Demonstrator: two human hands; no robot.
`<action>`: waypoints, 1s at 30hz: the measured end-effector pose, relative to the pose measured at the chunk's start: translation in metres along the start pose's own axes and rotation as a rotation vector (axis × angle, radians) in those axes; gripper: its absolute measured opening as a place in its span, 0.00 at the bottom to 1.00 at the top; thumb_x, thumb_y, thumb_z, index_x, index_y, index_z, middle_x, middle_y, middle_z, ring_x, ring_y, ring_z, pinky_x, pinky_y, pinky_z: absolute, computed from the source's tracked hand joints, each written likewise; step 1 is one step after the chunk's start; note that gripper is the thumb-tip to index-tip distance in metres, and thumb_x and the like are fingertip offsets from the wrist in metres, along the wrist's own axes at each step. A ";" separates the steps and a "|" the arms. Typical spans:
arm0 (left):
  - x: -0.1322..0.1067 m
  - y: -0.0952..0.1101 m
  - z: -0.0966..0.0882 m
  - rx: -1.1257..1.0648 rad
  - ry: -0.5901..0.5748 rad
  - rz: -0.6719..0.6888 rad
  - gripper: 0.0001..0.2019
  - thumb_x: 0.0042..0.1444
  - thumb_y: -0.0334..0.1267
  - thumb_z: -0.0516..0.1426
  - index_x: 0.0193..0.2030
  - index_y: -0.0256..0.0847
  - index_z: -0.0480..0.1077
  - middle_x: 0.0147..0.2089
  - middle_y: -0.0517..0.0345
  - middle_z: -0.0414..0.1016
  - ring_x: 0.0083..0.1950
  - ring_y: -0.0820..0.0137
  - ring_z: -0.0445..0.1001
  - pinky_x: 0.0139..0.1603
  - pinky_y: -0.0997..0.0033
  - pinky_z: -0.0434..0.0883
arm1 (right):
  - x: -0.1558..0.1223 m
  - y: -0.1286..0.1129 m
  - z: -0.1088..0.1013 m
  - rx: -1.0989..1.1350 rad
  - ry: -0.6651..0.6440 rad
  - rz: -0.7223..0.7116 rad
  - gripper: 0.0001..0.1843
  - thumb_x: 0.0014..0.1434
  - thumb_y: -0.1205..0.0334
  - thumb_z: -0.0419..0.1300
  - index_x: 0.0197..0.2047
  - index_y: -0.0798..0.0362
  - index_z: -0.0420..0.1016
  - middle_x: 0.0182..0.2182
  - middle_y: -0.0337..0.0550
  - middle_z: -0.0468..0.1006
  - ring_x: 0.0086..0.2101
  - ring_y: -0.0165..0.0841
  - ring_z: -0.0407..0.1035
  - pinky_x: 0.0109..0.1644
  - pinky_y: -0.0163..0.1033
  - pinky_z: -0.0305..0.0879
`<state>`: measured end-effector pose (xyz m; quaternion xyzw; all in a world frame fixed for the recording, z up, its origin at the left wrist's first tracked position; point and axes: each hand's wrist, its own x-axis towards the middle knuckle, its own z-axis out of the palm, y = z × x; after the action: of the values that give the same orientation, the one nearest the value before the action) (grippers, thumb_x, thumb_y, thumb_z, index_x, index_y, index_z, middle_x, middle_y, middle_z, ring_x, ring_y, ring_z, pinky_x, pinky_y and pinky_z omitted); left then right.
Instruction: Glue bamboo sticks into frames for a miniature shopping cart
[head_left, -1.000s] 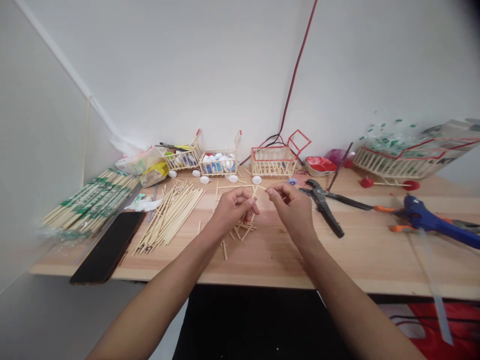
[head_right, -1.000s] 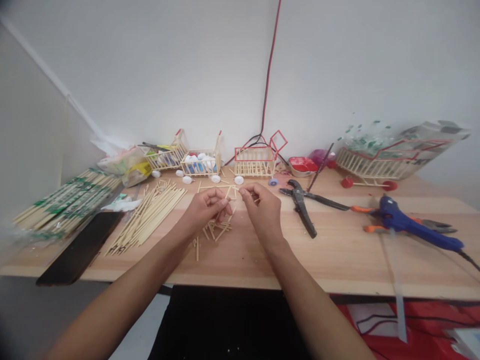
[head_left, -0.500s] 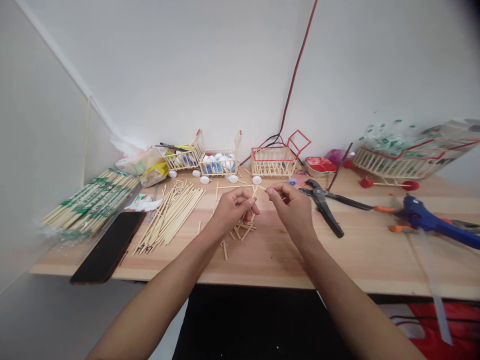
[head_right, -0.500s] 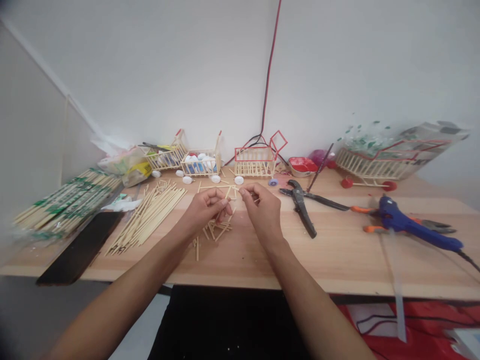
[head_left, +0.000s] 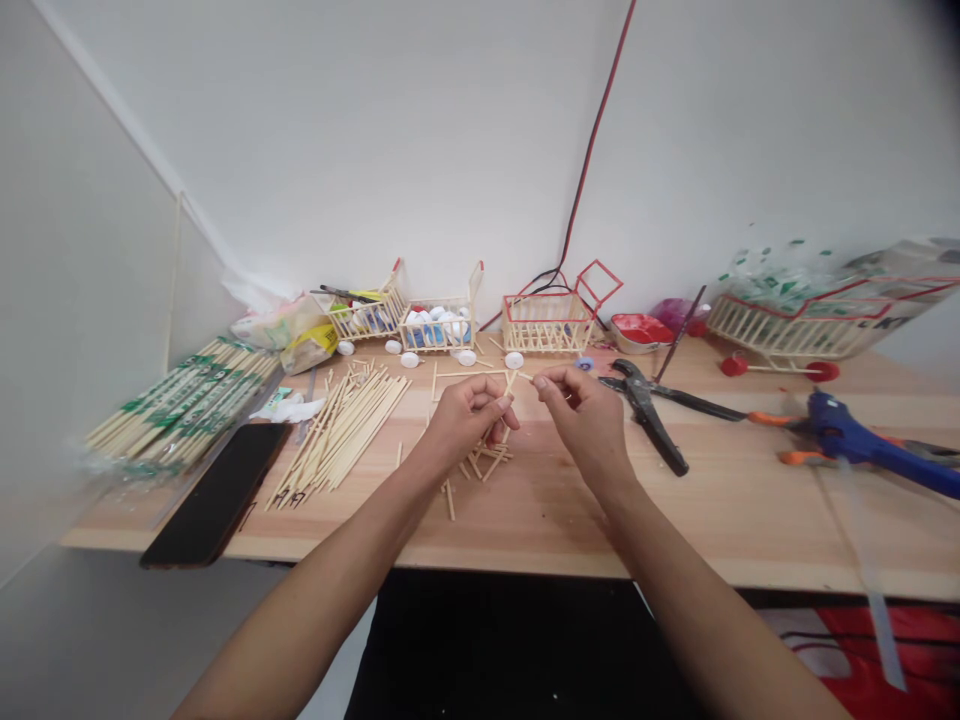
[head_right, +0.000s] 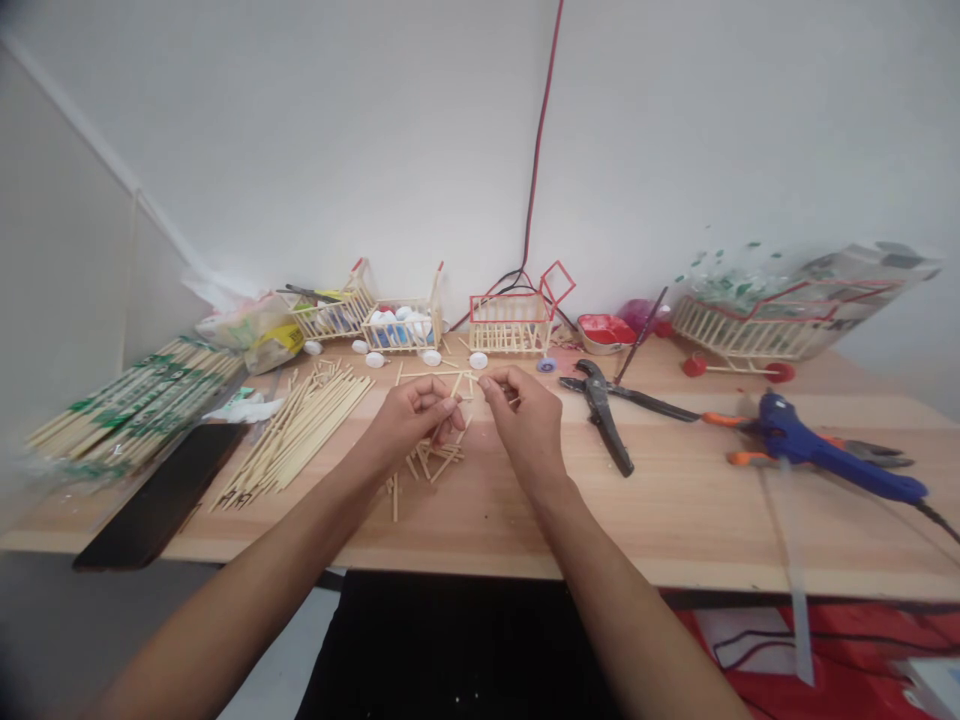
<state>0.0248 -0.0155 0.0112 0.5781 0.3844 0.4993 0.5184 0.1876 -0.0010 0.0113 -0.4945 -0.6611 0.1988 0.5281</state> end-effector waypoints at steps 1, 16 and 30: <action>0.000 0.000 0.000 0.001 -0.002 0.002 0.13 0.54 0.44 0.61 0.31 0.37 0.64 0.26 0.57 0.75 0.18 0.79 0.65 0.18 0.78 0.64 | 0.000 0.000 0.000 -0.001 0.000 0.002 0.11 0.59 0.56 0.58 0.32 0.53 0.76 0.27 0.40 0.77 0.26 0.30 0.65 0.32 0.36 0.60; 0.000 -0.001 0.000 0.002 -0.004 0.002 0.14 0.53 0.46 0.62 0.31 0.38 0.64 0.27 0.57 0.76 0.18 0.79 0.65 0.18 0.78 0.64 | 0.000 -0.001 0.000 -0.011 0.004 -0.010 0.10 0.58 0.57 0.57 0.31 0.52 0.75 0.25 0.39 0.77 0.24 0.30 0.64 0.30 0.36 0.60; -0.001 0.000 0.000 -0.015 0.001 0.004 0.11 0.55 0.41 0.61 0.31 0.38 0.64 0.27 0.56 0.76 0.18 0.78 0.65 0.18 0.77 0.64 | -0.001 -0.001 -0.001 -0.004 -0.007 0.006 0.09 0.59 0.57 0.58 0.32 0.52 0.76 0.26 0.39 0.77 0.25 0.30 0.64 0.31 0.36 0.59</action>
<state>0.0245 -0.0159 0.0108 0.5748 0.3798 0.5033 0.5215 0.1882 -0.0030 0.0124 -0.4965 -0.6621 0.2009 0.5242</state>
